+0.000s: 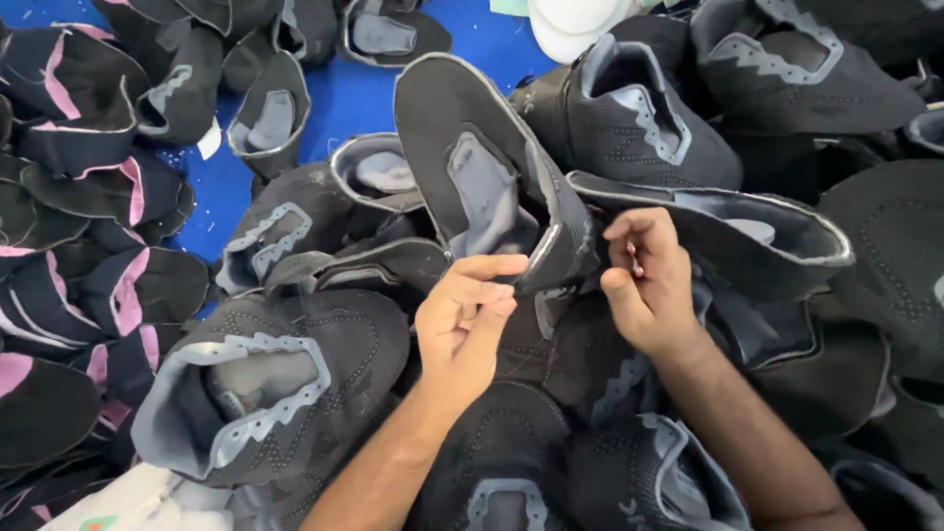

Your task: The person trims excess material and threads from shoe uppers using trimming snips.

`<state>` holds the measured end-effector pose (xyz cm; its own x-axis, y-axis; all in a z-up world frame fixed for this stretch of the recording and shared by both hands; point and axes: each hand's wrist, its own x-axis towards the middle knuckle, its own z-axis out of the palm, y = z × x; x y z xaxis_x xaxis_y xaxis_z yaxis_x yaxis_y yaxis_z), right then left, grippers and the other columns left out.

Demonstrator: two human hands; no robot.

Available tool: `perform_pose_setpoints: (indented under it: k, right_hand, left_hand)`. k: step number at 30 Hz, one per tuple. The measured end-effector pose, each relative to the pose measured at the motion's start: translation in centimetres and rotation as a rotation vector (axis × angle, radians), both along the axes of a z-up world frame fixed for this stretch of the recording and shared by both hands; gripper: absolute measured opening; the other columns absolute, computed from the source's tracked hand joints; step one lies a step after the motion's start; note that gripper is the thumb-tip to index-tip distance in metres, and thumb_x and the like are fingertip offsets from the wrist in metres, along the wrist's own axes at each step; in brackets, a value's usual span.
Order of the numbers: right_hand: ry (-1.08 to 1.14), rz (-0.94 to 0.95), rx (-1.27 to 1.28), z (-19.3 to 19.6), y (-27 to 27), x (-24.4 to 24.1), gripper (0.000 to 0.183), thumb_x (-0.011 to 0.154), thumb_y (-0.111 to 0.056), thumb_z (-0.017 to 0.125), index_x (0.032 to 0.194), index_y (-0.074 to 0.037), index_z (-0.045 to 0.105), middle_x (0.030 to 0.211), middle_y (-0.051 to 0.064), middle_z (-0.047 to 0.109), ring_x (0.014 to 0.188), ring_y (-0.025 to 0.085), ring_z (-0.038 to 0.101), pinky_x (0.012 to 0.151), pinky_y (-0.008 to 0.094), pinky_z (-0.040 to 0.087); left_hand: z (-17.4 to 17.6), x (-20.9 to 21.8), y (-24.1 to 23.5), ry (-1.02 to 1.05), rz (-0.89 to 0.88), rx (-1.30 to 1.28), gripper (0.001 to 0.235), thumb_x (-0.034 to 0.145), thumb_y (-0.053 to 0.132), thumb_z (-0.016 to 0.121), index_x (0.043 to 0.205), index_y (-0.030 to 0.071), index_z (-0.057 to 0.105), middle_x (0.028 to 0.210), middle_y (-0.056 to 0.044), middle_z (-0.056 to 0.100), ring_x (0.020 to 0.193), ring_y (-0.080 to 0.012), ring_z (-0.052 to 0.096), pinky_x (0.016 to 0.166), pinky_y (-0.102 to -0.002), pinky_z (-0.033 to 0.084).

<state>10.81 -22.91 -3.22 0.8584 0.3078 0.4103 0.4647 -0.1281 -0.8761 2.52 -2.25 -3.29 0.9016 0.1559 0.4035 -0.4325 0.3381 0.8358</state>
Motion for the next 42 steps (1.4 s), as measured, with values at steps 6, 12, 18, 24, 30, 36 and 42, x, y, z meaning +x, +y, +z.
perform_pose_setpoints:
  k: [6,12,18,24,30,36,42]
  right_hand:
    - [0.014,-0.045,-0.207,1.0,-0.2,-0.6,0.036,0.103,-0.037,0.061,0.114,-0.003,0.056,0.08,0.0,0.049,0.07,0.009,0.045,0.066,0.026,0.038]
    - [-0.318,-0.123,-0.41,2.4,0.5,-0.9,0.03,0.093,-0.02,0.074,0.111,-0.001,0.058,0.092,0.013,0.06,0.08,0.026,0.06,0.074,0.034,0.049]
    - [-0.536,-0.103,-0.411,2.4,0.4,-0.9,0.044,0.077,-0.025,0.09,0.098,-0.001,0.06,0.079,0.011,0.061,0.066,0.028,0.061,0.063,0.038,0.048]
    - [-0.454,-0.131,-0.351,2.1,0.3,-1.1,0.042,0.079,-0.025,0.09,0.097,-0.001,0.061,0.075,0.009,0.06,0.061,0.023,0.059,0.058,0.034,0.047]
    - [-0.398,-0.11,-0.264,0.7,-0.4,-0.8,0.037,0.076,-0.02,0.089,0.082,-0.004,0.056,0.066,0.007,0.054,0.054,0.021,0.052,0.053,0.034,0.041]
    - [-0.452,-0.043,-0.287,1.1,-0.5,-0.3,0.024,0.084,-0.02,0.078,0.088,-0.003,0.061,0.07,0.008,0.055,0.06,0.023,0.054,0.058,0.033,0.041]
    - [-0.015,-0.168,-0.054,-1.0,-1.0,0.0,0.026,0.1,-0.017,0.071,0.087,-0.005,0.051,0.07,-0.001,0.047,0.066,0.007,0.041,0.06,0.025,0.036]
  left_hand:
    - [0.7,-0.5,0.0,-0.054,0.104,-0.081,0.007,0.107,-0.002,0.058,0.112,0.003,0.058,0.13,-0.02,0.067,0.114,-0.019,0.066,0.105,-0.032,0.052]
    - [2.3,-1.0,0.4,-0.171,0.21,0.16,0.008,0.108,0.002,0.062,0.114,0.006,0.059,0.125,-0.015,0.071,0.111,-0.0206,0.066,0.102,-0.032,0.053]
    - [2.7,-1.1,0.3,-0.149,0.182,0.249,0.01,0.104,0.001,0.066,0.11,0.008,0.061,0.115,-0.013,0.075,0.106,-0.0215,0.062,0.096,-0.031,0.051]
    - [2.8,-1.0,0.3,-0.212,0.171,0.353,0.012,0.103,0.004,0.069,0.109,0.012,0.062,0.118,-0.008,0.076,0.101,-0.0188,0.06,0.094,-0.03,0.05]
    - [2.7,-1.1,0.3,-0.168,0.107,0.351,0.012,0.103,0.004,0.068,0.11,0.012,0.063,0.119,-0.006,0.077,0.101,-0.0192,0.06,0.099,-0.032,0.046]
    - [3.5,-0.8,0.2,-0.246,0.076,0.557,0.013,0.099,0.007,0.071,0.105,0.015,0.063,0.118,-0.003,0.077,0.106,-0.02,0.061,0.099,-0.033,0.045]
    - [4.0,-0.8,-0.2,-0.175,0.043,0.436,0.009,0.102,0.007,0.067,0.106,0.012,0.061,0.12,-0.006,0.076,0.109,-0.0236,0.061,0.106,-0.037,0.047]
